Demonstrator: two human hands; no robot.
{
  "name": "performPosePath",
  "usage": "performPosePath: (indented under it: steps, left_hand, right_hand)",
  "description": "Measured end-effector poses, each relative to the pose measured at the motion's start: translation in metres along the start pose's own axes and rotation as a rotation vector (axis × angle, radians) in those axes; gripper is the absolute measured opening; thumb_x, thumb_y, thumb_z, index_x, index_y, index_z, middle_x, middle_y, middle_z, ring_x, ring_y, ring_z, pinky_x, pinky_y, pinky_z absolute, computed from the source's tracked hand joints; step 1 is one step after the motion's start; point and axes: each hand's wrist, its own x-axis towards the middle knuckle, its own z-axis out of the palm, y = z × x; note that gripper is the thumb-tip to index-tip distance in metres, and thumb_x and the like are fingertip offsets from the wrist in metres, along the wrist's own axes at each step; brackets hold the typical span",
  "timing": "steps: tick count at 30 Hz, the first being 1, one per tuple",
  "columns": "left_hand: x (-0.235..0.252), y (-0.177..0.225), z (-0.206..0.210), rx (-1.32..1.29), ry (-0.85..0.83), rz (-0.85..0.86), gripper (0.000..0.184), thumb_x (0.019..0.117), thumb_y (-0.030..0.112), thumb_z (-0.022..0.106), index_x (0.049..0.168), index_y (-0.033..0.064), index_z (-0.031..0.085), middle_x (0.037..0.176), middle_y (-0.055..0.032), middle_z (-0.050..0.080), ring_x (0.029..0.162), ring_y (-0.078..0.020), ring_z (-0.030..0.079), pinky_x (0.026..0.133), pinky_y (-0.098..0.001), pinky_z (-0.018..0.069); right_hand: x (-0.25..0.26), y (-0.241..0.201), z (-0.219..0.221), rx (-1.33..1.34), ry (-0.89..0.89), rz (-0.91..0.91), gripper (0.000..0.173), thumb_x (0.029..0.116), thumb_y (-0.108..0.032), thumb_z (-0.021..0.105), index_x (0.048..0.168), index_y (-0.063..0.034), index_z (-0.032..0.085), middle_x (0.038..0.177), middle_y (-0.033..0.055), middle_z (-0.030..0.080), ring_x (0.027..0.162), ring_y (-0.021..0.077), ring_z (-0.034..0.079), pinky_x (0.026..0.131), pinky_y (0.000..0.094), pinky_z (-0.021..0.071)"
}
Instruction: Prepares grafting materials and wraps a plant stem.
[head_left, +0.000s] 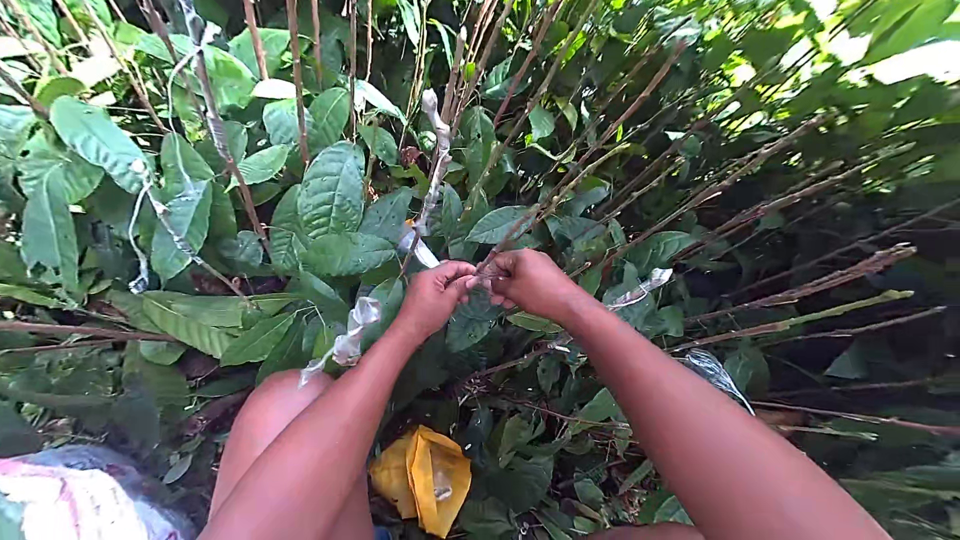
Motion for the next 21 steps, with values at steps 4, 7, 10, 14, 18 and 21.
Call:
performPosePath:
  steps: [4,7,10,14,18,21]
  left_hand:
    - [0.004,0.009,-0.004,0.135,-0.014,-0.029,0.018,0.1051,0.015,0.058,0.112,0.0032,0.07,0.094,-0.0081,0.07,0.072,-0.0144,0.066,0.071,-0.0347,0.0582]
    - [0.004,0.007,-0.004,0.036,-0.086,-0.1,0.019,0.1046,0.017,0.059,0.112,0.0028,0.07,0.09,-0.0081,0.072,0.073,-0.0136,0.069,0.073,-0.0349,0.0594]
    - [-0.008,0.006,0.013,-0.118,-0.226,-0.037,0.015,0.0985,0.006,0.059,0.107,-0.0012,0.069,0.088,-0.0109,0.07,0.077,-0.0145,0.067,0.074,-0.0347,0.0575]
    - [-0.019,0.004,0.014,0.142,-0.321,-0.001,0.02,0.0988,0.009,0.066,0.115,0.0006,0.073,0.116,-0.0116,0.072,0.102,-0.0166,0.071,0.095,-0.0373,0.0572]
    - [-0.02,0.012,-0.015,0.005,-0.137,-0.205,0.013,0.094,0.008,0.073,0.105,0.0008,0.07,0.095,-0.0083,0.075,0.084,-0.0142,0.072,0.083,-0.0355,0.0607]
    - [-0.016,0.018,-0.026,-0.103,-0.006,-0.312,0.011,0.0945,0.006,0.073,0.102,-0.0002,0.068,0.09,-0.009,0.073,0.074,-0.0159,0.073,0.073,-0.0328,0.0633]
  right_hand:
    - [-0.057,-0.022,0.013,-0.141,-0.021,-0.172,0.02,0.101,-0.009,0.06,0.117,-0.0024,0.071,0.095,0.0146,0.072,0.08,0.026,0.071,0.077,0.0473,0.0603]
    - [-0.096,-0.061,0.02,-0.362,-0.239,-0.336,0.043,0.1014,-0.01,0.057,0.144,-0.0143,0.06,0.098,0.0142,0.071,0.086,0.029,0.069,0.08,0.0491,0.0563]
    - [-0.071,-0.086,-0.003,-0.273,-0.372,-0.277,0.02,0.1032,-0.013,0.059,0.119,-0.0046,0.068,0.091,0.0121,0.07,0.073,0.0219,0.067,0.07,0.0429,0.0575]
    - [-0.013,-0.068,-0.058,-0.231,-0.223,-0.221,0.028,0.1049,-0.009,0.053,0.131,-0.0042,0.061,0.114,0.0131,0.071,0.082,0.0198,0.07,0.07,0.0397,0.0582]
    - [-0.009,-0.053,-0.06,-0.924,-0.159,-0.039,0.028,0.0944,-0.007,0.064,0.122,-0.0082,0.065,0.109,0.0251,0.066,0.103,0.0476,0.066,0.078,0.0687,0.0525]
    - [-0.027,-0.053,-0.042,-1.063,-0.292,0.038,0.024,0.0934,-0.01,0.068,0.117,-0.0109,0.07,0.103,0.0227,0.068,0.1,0.0467,0.066,0.076,0.0666,0.0521]
